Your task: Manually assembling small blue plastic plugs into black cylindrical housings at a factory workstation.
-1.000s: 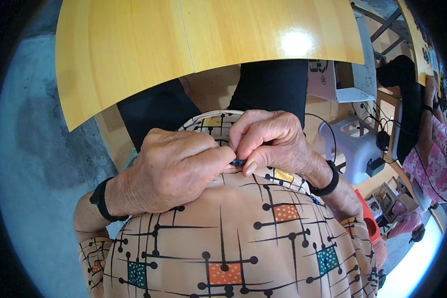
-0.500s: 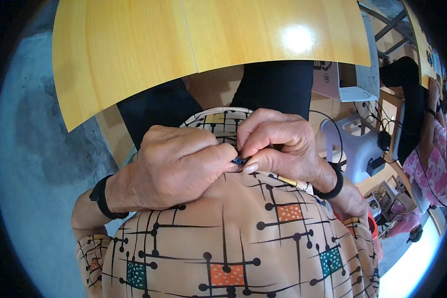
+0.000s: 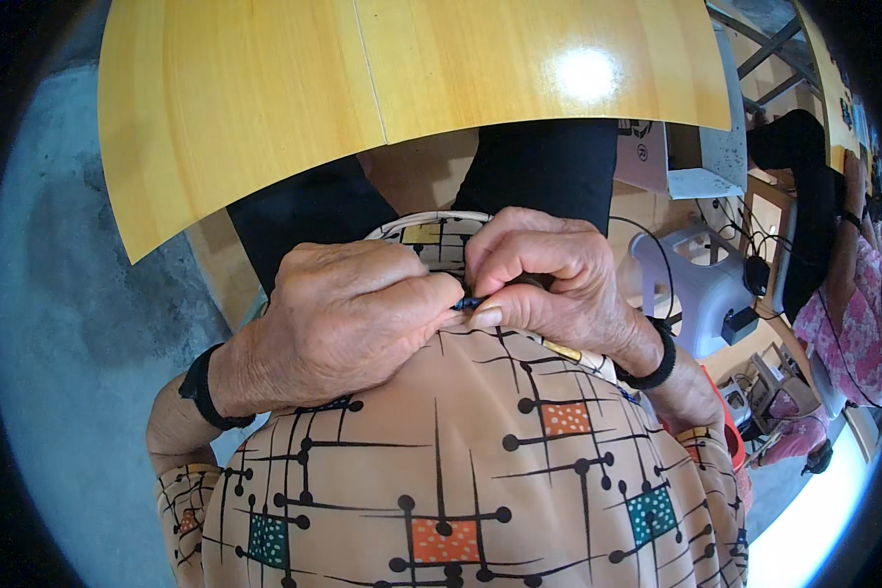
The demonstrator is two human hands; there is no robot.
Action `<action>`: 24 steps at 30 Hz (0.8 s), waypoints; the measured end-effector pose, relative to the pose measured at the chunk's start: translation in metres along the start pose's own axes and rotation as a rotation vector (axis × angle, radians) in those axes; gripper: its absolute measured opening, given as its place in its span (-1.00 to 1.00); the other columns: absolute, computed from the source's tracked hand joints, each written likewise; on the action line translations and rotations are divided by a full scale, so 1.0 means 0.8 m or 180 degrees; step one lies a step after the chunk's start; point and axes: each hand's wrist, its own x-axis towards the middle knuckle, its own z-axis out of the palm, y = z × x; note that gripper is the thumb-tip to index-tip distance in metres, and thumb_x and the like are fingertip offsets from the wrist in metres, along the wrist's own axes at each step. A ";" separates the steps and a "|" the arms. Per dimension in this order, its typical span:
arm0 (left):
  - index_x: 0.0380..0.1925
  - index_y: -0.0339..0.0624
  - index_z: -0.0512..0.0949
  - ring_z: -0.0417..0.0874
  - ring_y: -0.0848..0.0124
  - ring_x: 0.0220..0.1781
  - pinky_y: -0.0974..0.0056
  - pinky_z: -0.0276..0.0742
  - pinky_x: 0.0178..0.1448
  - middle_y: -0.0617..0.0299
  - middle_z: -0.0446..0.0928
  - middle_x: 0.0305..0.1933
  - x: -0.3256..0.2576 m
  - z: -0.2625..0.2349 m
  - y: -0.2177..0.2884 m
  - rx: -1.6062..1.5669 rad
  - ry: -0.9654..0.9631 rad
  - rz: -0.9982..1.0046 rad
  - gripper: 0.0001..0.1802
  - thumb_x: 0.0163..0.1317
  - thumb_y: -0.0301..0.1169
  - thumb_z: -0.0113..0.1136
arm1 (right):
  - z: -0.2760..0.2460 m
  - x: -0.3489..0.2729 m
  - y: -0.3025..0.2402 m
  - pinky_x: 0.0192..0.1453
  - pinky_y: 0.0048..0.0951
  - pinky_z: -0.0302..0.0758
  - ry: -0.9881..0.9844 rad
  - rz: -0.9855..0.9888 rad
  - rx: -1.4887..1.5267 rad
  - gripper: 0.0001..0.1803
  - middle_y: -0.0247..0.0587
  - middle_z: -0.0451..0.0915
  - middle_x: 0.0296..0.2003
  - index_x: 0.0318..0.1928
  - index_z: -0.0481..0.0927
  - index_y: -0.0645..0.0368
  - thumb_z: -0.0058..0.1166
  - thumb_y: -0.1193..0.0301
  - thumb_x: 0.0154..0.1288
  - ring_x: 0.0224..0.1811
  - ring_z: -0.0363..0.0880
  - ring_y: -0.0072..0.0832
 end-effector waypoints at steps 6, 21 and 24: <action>-0.40 -0.26 0.58 0.54 0.30 -0.59 0.27 0.44 -0.56 0.17 0.50 -0.55 -0.001 -0.002 0.000 -0.0063 -0.0176 -0.0138 -0.77 -0.13 -0.52 0.38 | 0.001 0.001 -0.001 -0.30 -0.54 0.45 0.0010 -0.0100 -0.0162 -0.78 -0.23 0.57 -0.41 -0.45 0.59 0.25 0.37 0.40 0.00 -0.38 0.51 -0.53; -0.45 -0.26 0.55 0.53 0.32 -0.62 0.30 0.46 -0.57 0.20 0.46 -0.58 0.002 0.001 -0.007 0.0042 -0.0261 0.0163 -0.76 -0.17 -0.50 0.38 | 0.001 0.004 -0.003 -0.29 -0.41 0.49 -0.0060 -0.0214 -0.0338 -0.74 -0.23 0.56 -0.41 -0.43 0.54 0.23 0.32 0.33 0.03 -0.34 0.56 -0.34; -0.45 -0.25 0.56 0.53 0.32 -0.62 0.30 0.46 -0.57 0.20 0.47 -0.59 0.002 0.002 -0.009 -0.0020 -0.0261 0.0143 -0.77 -0.17 -0.48 0.38 | 0.000 0.005 0.001 -0.30 -0.49 0.46 -0.0093 -0.0326 -0.0244 -0.77 -0.22 0.55 -0.41 -0.43 0.55 0.26 0.35 0.42 0.01 -0.36 0.53 -0.45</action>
